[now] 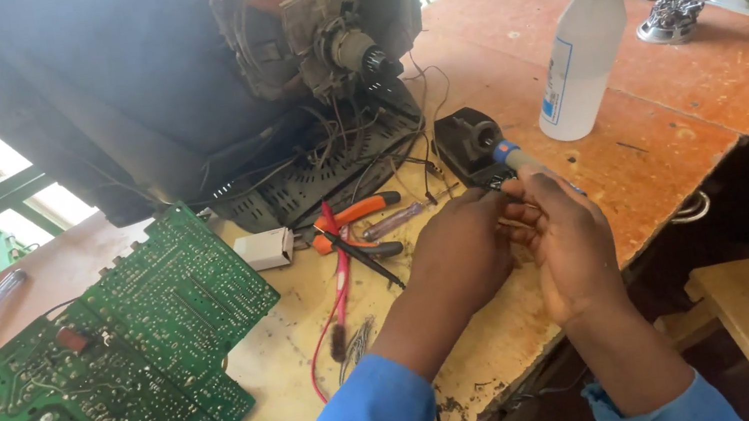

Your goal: The person uses a soldering iron to work on a green circuit board, applying heat to various components and solder points. They hold the board steady with one hand while maneuvering the soldering iron with the other, occasionally adjusting the board's position on the workbench.

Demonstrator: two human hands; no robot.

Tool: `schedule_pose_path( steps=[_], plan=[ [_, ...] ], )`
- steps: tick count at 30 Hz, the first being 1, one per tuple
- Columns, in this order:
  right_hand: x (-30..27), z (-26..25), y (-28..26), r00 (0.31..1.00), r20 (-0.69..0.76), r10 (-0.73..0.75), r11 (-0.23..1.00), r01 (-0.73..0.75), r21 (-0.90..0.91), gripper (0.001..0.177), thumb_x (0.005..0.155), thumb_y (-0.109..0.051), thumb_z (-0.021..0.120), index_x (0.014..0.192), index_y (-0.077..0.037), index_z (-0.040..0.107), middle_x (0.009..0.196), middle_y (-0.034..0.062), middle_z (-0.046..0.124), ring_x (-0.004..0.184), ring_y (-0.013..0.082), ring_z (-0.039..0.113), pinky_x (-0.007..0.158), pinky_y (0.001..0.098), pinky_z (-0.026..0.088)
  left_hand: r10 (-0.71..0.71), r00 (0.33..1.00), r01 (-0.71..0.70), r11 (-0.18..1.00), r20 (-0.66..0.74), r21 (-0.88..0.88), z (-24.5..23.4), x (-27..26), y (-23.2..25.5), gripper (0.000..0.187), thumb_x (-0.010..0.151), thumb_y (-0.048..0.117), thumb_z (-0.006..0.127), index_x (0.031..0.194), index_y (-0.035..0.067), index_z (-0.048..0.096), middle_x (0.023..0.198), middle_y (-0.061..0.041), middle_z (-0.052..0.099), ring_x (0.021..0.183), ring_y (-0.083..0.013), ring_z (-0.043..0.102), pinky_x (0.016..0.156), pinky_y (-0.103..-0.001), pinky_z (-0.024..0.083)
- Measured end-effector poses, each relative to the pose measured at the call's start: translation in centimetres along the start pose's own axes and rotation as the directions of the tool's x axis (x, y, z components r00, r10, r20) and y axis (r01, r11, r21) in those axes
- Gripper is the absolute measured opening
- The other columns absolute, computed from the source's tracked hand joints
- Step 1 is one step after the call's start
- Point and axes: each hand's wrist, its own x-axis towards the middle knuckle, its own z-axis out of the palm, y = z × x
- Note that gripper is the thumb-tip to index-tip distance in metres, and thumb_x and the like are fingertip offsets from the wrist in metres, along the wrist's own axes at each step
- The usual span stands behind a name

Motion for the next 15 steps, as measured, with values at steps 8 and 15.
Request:
schedule_pose_path(
  steps=[8, 15],
  plan=[
    [2.6, -1.4, 2.8, 0.985, -0.071, 0.157, 0.983, -0.149, 0.111, 0.044, 0.096, -0.042, 0.069, 0.12, -0.006, 0.064, 0.1, 0.0032, 0.066, 0.078, 0.014, 0.064, 0.062, 0.024, 0.046, -0.033, 0.999, 0.034, 0.999, 0.022, -0.015, 0.9, 1.0, 0.0, 0.026, 0.088, 0.019, 0.061, 0.109, 0.018, 0.077, 0.118, -0.004, 0.071, 0.118, -0.032, 0.066, 0.093, -0.049, 0.059],
    [4.7, -0.9, 2.3, 0.998, 0.03, 0.059, 0.991, -0.055, -0.125, 0.069, 0.095, -0.033, 0.074, 0.156, -0.027, 0.043, 0.1, 0.0068, 0.076, 0.061, 0.016, 0.066, 0.045, 0.0258, 0.049, -0.064, 0.993, 0.057, 0.996, -0.095, -0.075, 1.6, 1.6, -0.4, 0.021, 0.093, 0.02, 0.059, 0.108, 0.016, 0.073, 0.105, -0.008, 0.072, 0.113, -0.0333, 0.068, 0.09, -0.05, 0.059]
  ],
)
